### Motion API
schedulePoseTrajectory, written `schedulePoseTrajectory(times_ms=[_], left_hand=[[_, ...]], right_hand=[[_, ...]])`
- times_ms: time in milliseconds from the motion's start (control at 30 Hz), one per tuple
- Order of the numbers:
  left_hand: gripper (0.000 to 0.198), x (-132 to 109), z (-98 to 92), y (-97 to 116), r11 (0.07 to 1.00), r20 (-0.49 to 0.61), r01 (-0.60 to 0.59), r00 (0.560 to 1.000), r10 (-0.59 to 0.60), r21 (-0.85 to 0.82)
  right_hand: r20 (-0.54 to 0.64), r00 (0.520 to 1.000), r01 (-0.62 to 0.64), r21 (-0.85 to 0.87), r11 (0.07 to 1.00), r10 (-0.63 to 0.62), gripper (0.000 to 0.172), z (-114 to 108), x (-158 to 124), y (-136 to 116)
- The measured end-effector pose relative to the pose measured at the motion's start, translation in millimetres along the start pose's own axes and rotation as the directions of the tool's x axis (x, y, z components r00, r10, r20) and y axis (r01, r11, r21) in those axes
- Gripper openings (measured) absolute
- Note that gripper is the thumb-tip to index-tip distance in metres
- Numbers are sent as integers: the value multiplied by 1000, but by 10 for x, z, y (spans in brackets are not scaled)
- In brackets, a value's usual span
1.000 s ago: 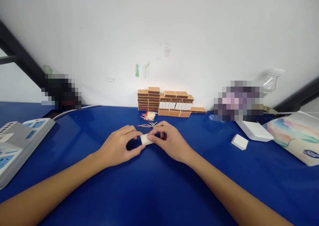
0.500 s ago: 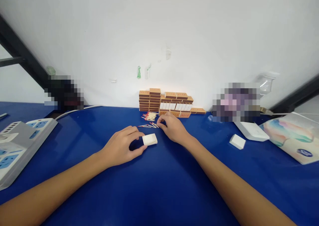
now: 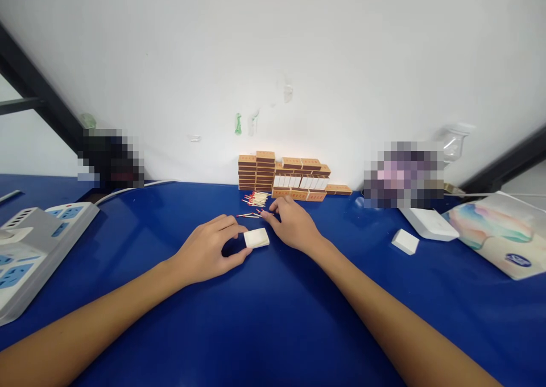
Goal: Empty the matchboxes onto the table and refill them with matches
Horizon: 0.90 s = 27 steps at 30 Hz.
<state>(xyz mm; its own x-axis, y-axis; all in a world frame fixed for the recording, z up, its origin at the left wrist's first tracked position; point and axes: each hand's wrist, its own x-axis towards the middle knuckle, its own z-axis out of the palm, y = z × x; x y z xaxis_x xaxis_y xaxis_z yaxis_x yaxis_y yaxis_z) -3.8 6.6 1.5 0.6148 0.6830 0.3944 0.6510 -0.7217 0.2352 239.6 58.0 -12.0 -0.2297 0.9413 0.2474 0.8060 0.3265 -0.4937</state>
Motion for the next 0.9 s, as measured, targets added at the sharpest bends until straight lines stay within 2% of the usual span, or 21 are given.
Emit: schedulePoseTrajectory(times_ms=[100, 267, 533, 733, 900], left_hand=[[24, 0, 4, -1, 1000, -4, -10, 1000, 10, 7], [24, 9, -3, 0, 1000, -1, -10, 1000, 10, 6], [24, 2, -13, 0, 1000, 4, 1, 1000, -1, 4], [23, 12, -12, -5, 1000, 12, 14, 1000, -14, 10], [24, 17, -12, -10, 1000, 26, 24, 999, -25, 10]], right_hand=[[18, 999, 29, -5, 1000, -29, 24, 6, -16, -12], [32, 998, 57, -29, 998, -56, 12, 26, 11, -20], [25, 993, 118, -97, 988, -116, 13, 40, -4, 66], [56, 985, 169, -74, 983, -166, 13, -115, -86, 86], [147, 963, 231, -20, 973, -226, 13, -246, -264, -138]])
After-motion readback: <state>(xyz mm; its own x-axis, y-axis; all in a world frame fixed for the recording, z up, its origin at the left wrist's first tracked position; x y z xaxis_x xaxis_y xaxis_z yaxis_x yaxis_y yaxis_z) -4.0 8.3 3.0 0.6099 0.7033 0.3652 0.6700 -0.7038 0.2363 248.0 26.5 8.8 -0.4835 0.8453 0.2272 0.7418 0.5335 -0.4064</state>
